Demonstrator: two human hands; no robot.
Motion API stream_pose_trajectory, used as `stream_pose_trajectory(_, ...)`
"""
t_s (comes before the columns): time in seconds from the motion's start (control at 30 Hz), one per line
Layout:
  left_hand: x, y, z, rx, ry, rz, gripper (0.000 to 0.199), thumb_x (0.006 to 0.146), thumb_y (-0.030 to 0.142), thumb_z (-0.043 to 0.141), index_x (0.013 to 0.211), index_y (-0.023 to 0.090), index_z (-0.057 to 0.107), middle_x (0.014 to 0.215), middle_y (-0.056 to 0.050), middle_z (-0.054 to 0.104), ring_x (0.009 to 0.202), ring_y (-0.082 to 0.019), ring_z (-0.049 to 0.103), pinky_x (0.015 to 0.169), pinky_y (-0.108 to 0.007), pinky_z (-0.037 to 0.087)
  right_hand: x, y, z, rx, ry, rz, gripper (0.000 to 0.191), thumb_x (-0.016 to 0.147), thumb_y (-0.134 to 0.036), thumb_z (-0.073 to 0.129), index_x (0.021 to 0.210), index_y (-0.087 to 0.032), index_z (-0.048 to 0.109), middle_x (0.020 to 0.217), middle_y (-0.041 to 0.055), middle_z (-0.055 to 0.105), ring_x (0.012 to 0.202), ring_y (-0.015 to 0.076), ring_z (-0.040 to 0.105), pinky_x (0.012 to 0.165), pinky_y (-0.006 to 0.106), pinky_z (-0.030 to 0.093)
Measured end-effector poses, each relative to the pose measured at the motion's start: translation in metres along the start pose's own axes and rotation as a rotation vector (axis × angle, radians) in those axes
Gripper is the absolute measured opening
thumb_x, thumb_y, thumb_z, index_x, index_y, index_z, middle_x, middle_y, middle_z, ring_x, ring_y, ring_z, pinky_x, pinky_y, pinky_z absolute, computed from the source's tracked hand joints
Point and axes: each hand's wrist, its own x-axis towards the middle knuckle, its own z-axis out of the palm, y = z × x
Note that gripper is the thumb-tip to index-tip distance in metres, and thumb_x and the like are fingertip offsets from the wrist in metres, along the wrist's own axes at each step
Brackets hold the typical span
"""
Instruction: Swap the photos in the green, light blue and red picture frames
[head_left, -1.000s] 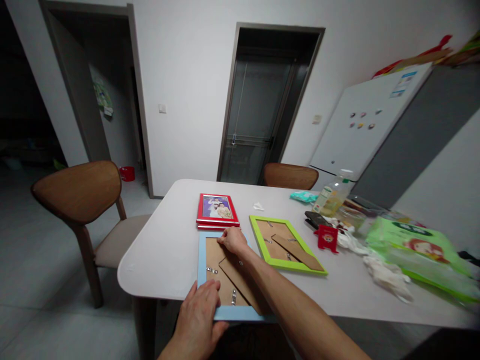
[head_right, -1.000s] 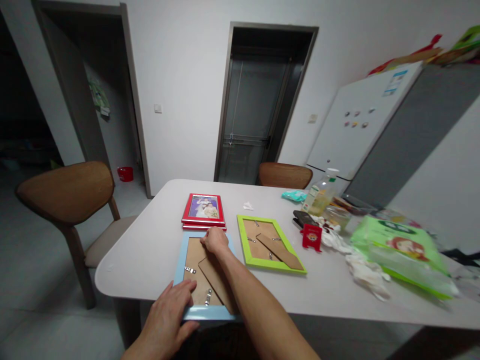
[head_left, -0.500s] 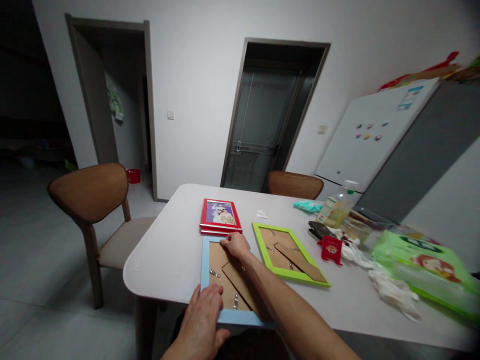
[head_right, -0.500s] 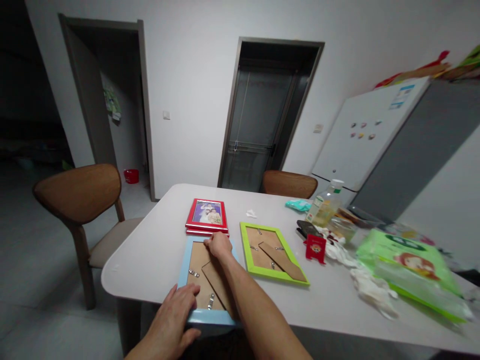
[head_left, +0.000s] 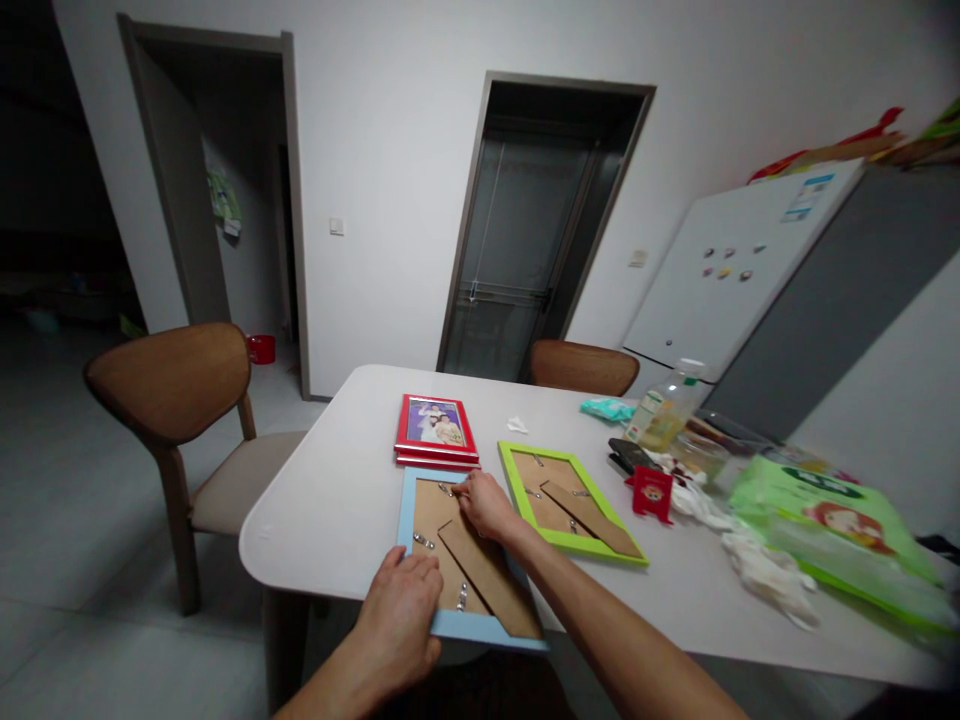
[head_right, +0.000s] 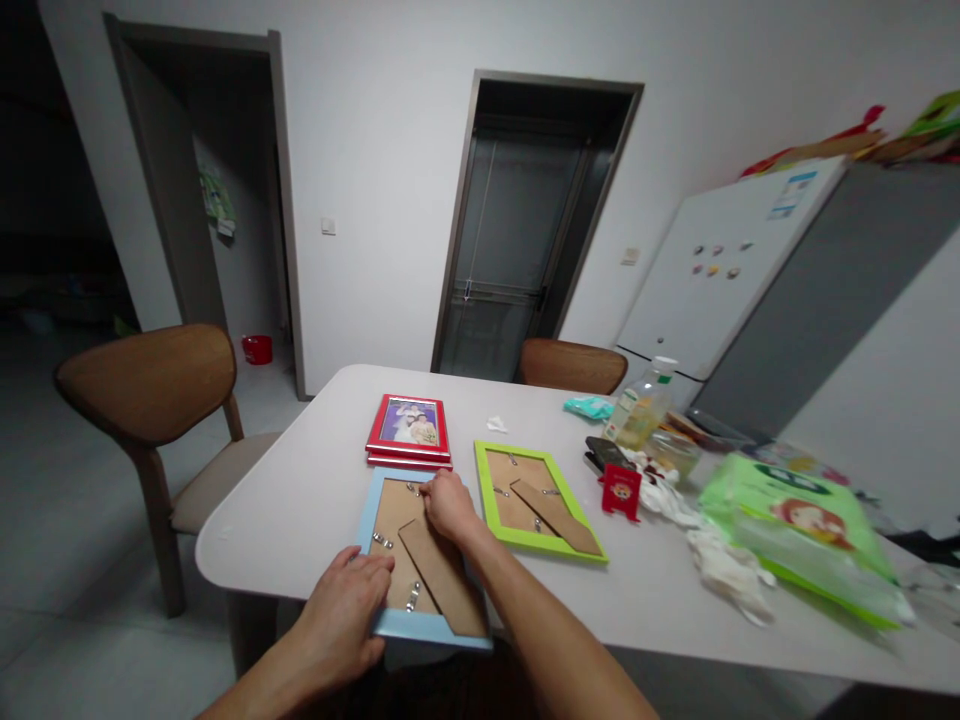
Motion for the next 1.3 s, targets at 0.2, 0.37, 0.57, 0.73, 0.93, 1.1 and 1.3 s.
stream_pose_trajectory(0.2,-0.004,0.006,0.010,-0.104,-0.010,0.061,0.043,0.057,0.017,0.051,0.101,0.017,0.051,0.124,-0.007,0.046,0.116,-0.018,0.036,0.102,-0.038,0.012,-0.018,-0.002,0.001,-0.091,-0.011,-0.059,0.029,0.079,-0.022,0.036,0.087,-0.023,0.064,0.095,0.0068,0.054,0.091,0.0184,0.045,0.069,0.025,0.033)
stream_pose_trajectory(0.37,-0.001,0.013,0.009,-0.105,-0.058,0.093,0.056,0.059,0.018,0.049,0.114,0.012,0.043,0.120,-0.010,0.049,0.113,-0.018,0.040,0.103,-0.034,0.015,-0.007,-0.004,0.003,-0.080,0.007,-0.039,0.022,0.075,-0.030,0.046,0.081,-0.022,0.065,0.085,0.0054,0.060,0.081,0.0161,0.051,0.065,0.022,0.033)
stream_pose_trajectory(0.57,-0.002,0.014,0.009,-0.097,-0.055,0.076,0.057,0.059,0.017,0.048,0.116,0.011,0.043,0.120,-0.010,0.049,0.113,-0.018,0.040,0.102,-0.034,0.017,0.009,-0.014,0.023,-0.012,0.103,0.047,0.024,0.077,-0.031,0.044,0.082,-0.020,0.065,0.084,0.0066,0.064,0.077,0.0147,0.056,0.063,0.021,0.034)
stream_pose_trajectory(0.73,-0.005,0.013,0.012,-0.121,-0.043,0.068,0.058,0.060,0.017,0.047,0.118,0.010,0.041,0.122,-0.011,0.048,0.114,-0.019,0.039,0.102,-0.035,0.018,0.017,-0.015,0.026,0.025,0.122,0.089,0.018,0.073,-0.028,0.050,0.076,-0.019,0.066,0.076,0.0060,0.066,0.073,0.0146,0.058,0.062,0.021,0.034)
stream_pose_trajectory(0.93,-0.008,0.014,0.015,-0.166,-0.026,0.047,0.059,0.060,0.016,0.046,0.119,0.010,0.039,0.123,-0.011,0.046,0.116,-0.019,0.037,0.102,-0.037,0.018,0.027,-0.010,0.023,0.079,0.104,0.115,0.012,0.066,-0.027,0.057,0.068,-0.018,0.065,0.071,0.0036,0.066,0.068,0.0126,0.057,0.056,0.019,0.034)
stream_pose_trajectory(1.1,-0.009,0.013,0.019,-0.179,-0.003,0.056,0.057,0.062,0.015,0.044,0.118,0.010,0.040,0.123,-0.011,0.046,0.116,-0.019,0.036,0.103,-0.038,0.016,0.034,-0.012,0.025,0.083,0.104,0.164,0.010,0.064,-0.022,0.057,0.066,-0.014,0.064,0.069,0.0073,0.065,0.067,0.0153,0.057,0.055,0.021,0.033)
stream_pose_trajectory(1.3,-0.010,0.011,0.018,-0.196,0.041,0.040,0.054,0.058,0.011,0.046,0.112,0.012,0.044,0.114,-0.009,0.052,0.108,-0.018,0.043,0.102,-0.036,0.018,0.032,-0.012,0.022,0.092,0.117,0.176,0.012,0.065,-0.021,0.055,0.067,-0.014,0.064,0.072,0.0086,0.066,0.069,0.0163,0.057,0.056,0.022,0.033)
